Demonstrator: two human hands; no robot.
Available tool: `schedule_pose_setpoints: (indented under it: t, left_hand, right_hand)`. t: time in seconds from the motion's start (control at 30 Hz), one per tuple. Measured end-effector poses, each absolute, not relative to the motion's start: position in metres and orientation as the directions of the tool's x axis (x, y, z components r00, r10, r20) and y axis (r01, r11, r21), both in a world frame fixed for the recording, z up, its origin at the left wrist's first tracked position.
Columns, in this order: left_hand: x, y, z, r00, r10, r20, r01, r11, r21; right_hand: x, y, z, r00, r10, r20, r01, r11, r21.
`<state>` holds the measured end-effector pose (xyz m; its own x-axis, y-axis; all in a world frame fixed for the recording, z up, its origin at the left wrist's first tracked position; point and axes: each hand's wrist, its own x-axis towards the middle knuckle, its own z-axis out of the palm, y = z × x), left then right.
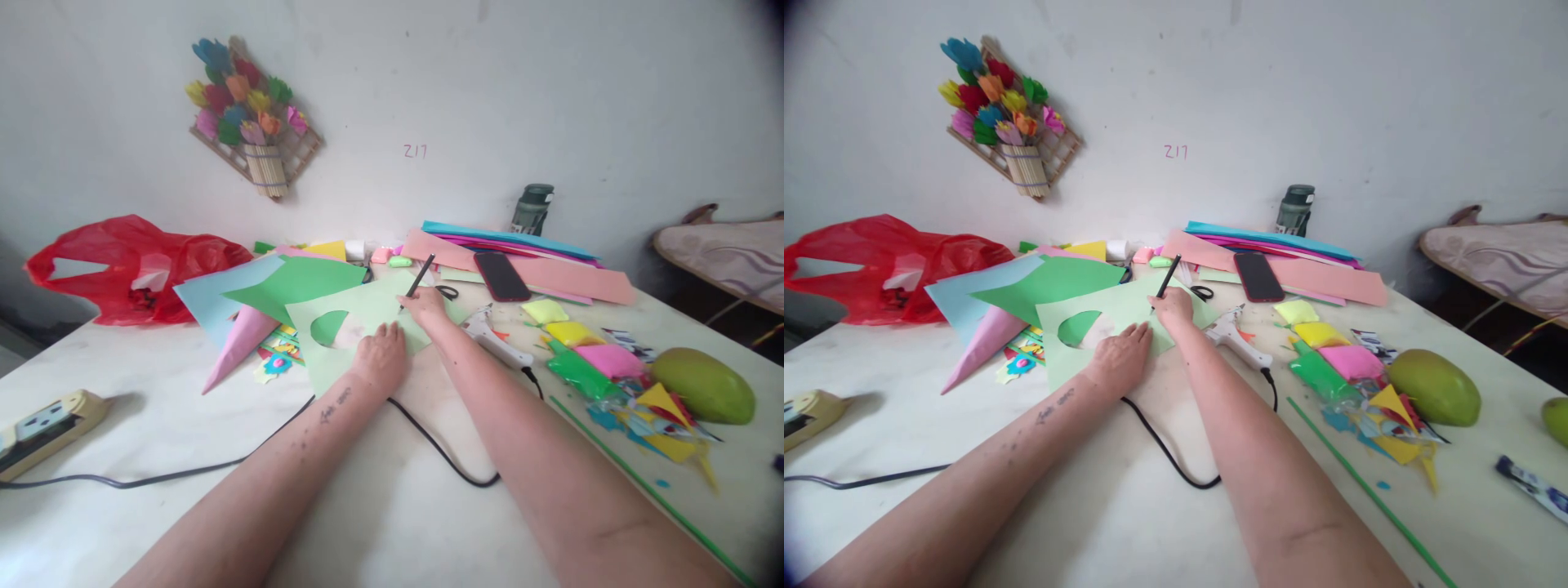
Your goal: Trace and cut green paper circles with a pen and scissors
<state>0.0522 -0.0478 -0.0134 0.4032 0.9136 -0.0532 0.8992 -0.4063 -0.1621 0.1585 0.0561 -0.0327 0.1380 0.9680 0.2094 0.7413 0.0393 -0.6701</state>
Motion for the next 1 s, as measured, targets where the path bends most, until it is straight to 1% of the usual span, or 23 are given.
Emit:
schedule_pose_setpoints:
  t: [0.17, 0.6, 0.8, 1.0]
  left_hand:
    - [0.052, -0.047, -0.017, 0.412, 0.911, -0.019, 0.892, -0.408, -0.193]
    - [0.049, -0.044, -0.021, 0.438, 0.899, 0.005, 0.882, -0.429, -0.196]
    - [0.048, -0.043, -0.023, 0.433, 0.901, 0.01, 0.886, -0.424, -0.186]
    - [0.049, -0.043, -0.023, 0.441, 0.897, 0.024, 0.881, -0.428, -0.203]
  right_hand:
    - [0.16, 0.057, -0.032, 0.133, 0.968, 0.211, 0.755, 0.039, -0.655]
    - [0.162, 0.049, -0.024, 0.14, 0.966, 0.216, 0.814, 0.012, -0.581]
    - [0.163, 0.048, -0.022, 0.144, 0.966, 0.214, 0.82, 0.005, -0.572]
    - [0.164, 0.047, -0.021, 0.132, 0.966, 0.223, 0.825, 0.017, -0.565]
